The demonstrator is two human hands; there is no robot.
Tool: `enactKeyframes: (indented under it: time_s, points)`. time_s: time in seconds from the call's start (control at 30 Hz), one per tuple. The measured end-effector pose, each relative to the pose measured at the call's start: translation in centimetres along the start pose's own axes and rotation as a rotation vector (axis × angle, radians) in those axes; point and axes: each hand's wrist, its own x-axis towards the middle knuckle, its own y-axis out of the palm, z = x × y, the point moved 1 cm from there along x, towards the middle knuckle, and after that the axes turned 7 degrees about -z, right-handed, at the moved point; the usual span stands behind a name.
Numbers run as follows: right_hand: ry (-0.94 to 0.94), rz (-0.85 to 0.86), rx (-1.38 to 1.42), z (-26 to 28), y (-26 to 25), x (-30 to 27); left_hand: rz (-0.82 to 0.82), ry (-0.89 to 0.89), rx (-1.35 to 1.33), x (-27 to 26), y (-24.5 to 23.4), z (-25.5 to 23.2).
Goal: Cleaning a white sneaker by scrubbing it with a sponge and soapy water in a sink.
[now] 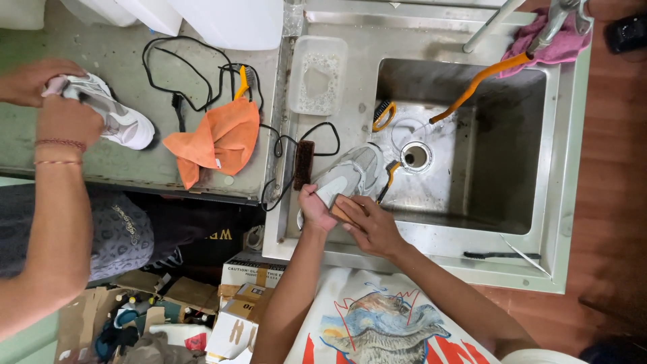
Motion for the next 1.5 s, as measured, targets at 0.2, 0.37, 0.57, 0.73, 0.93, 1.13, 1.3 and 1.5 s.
enactKeyframes:
  time_s: [0.2,0.37,0.57,0.73,0.93,1.13,1.3,1.5]
  points:
    - [0.066,-0.157,-0.022,0.4,-0.9,1.3,-0.016,0.01,-0.007,-2.1,1.8,0.3]
    - [0.011,-0.183,-0.031,-1.1,-0.7,0.6,0.007,-0.014,-0.035,-4.0,3.9,1.0]
    - [-0.216,-0.117,-0.011,-0.2,0.0,-0.1,-0.014,-0.024,-0.003,-4.4,4.5,0.5]
    - [-0.109,-0.16,-0.047,-0.7,0.0,0.3,0.029,-0.021,-0.023,-3.0,2.9,1.1]
    - [-0.055,-0.158,-0.015,-2.0,-1.5,1.7,0.046,-0.043,-0.041,-3.7,3.3,1.6]
    - [-0.073,-0.126,-0.004,-1.7,-1.4,0.9,-0.003,-0.016,-0.001,-4.1,3.5,1.5]
    - [-0.052,-0.21,-0.006,-1.7,0.8,1.0,0.03,0.009,0.002,-0.9,1.6,0.7]
    - [0.111,-0.255,-0.07,-0.8,0.9,2.9,0.054,-0.043,0.101,-3.6,3.3,1.3]
